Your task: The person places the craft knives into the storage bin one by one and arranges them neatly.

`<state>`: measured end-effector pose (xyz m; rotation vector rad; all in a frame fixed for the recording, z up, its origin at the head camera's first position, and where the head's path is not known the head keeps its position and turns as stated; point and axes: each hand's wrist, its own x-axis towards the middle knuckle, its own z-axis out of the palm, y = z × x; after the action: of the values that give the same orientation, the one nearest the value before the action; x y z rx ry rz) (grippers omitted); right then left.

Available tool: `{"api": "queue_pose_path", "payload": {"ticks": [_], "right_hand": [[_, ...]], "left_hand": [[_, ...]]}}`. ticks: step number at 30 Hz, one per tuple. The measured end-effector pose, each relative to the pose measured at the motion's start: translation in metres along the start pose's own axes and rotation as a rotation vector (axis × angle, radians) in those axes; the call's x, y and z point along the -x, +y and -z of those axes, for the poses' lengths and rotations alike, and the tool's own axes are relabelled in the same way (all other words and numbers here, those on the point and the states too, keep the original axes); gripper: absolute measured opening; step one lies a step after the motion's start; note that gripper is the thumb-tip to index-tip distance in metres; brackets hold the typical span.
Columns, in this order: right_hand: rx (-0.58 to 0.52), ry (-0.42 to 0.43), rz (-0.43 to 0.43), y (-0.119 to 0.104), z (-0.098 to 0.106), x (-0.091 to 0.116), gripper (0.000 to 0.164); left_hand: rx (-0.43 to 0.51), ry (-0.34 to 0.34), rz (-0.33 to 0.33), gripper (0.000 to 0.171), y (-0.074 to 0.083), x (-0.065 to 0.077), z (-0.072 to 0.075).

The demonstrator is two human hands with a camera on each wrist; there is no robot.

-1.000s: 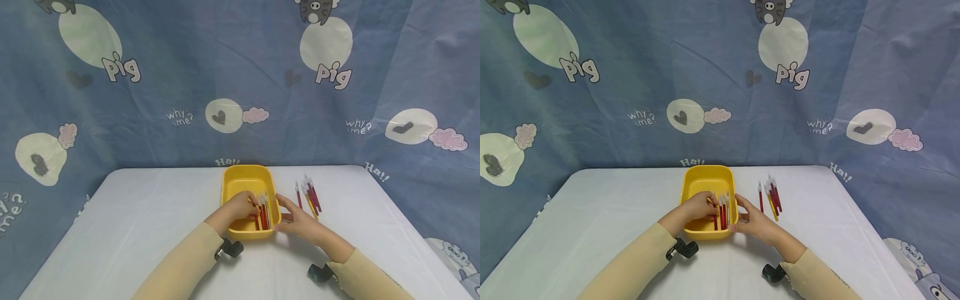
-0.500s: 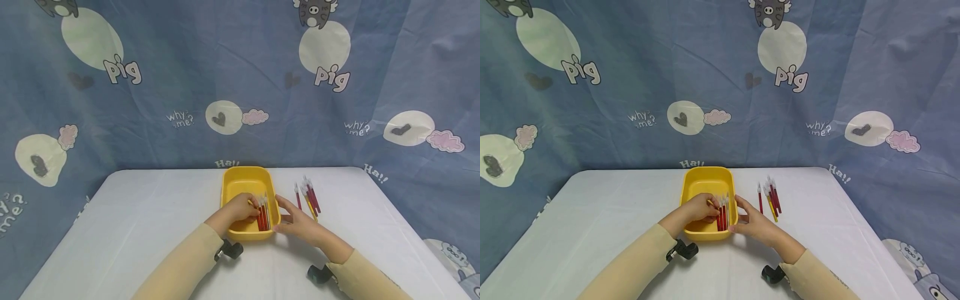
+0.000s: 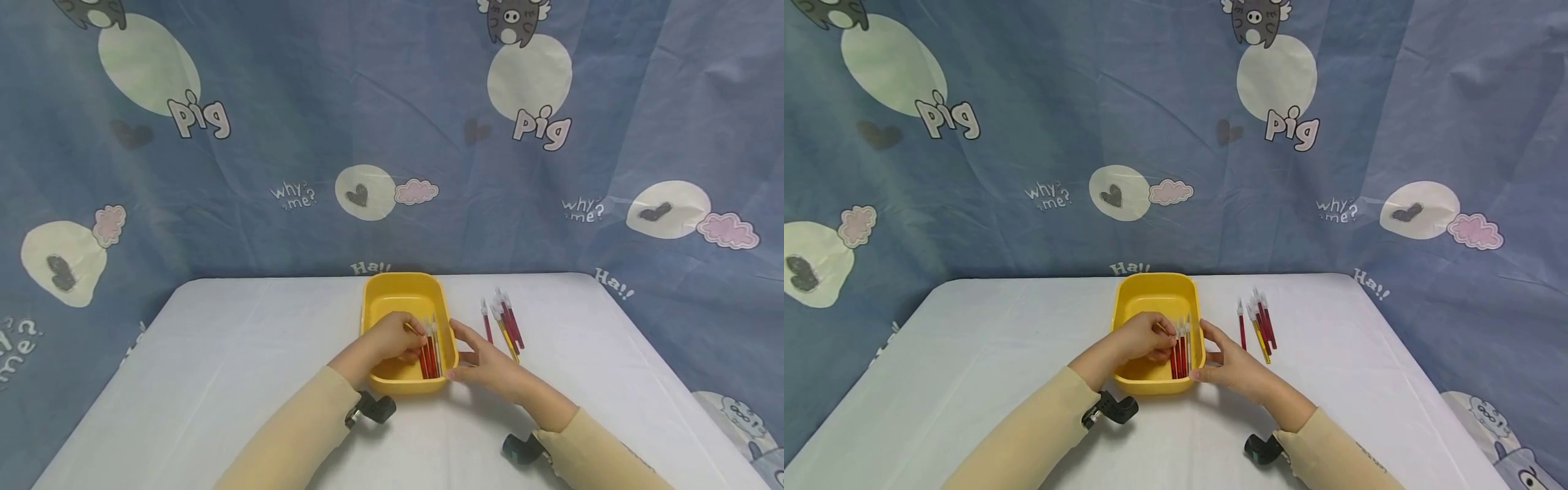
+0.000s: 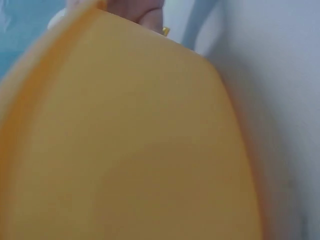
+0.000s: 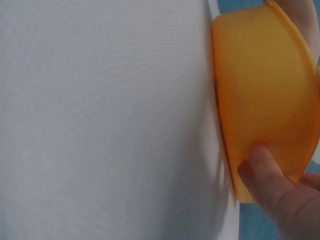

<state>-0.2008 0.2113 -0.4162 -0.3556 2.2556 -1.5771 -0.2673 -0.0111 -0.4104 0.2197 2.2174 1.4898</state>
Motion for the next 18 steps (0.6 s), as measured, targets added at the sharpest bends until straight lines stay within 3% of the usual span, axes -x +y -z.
{"api": "queue_pose_path", "payload": {"ticks": [11,18], "right_hand": [[-0.023,-0.016,0.000,0.002,0.001,-0.001,0.097],[-0.048,-0.014,-0.003,0.001,-0.001,-0.003,0.098]], "left_hand": [[-0.051,0.021,-0.108,0.013,0.005,0.017,0.016],[-0.039,0.045,-0.133,0.015,0.005,0.035,0.026]]}}
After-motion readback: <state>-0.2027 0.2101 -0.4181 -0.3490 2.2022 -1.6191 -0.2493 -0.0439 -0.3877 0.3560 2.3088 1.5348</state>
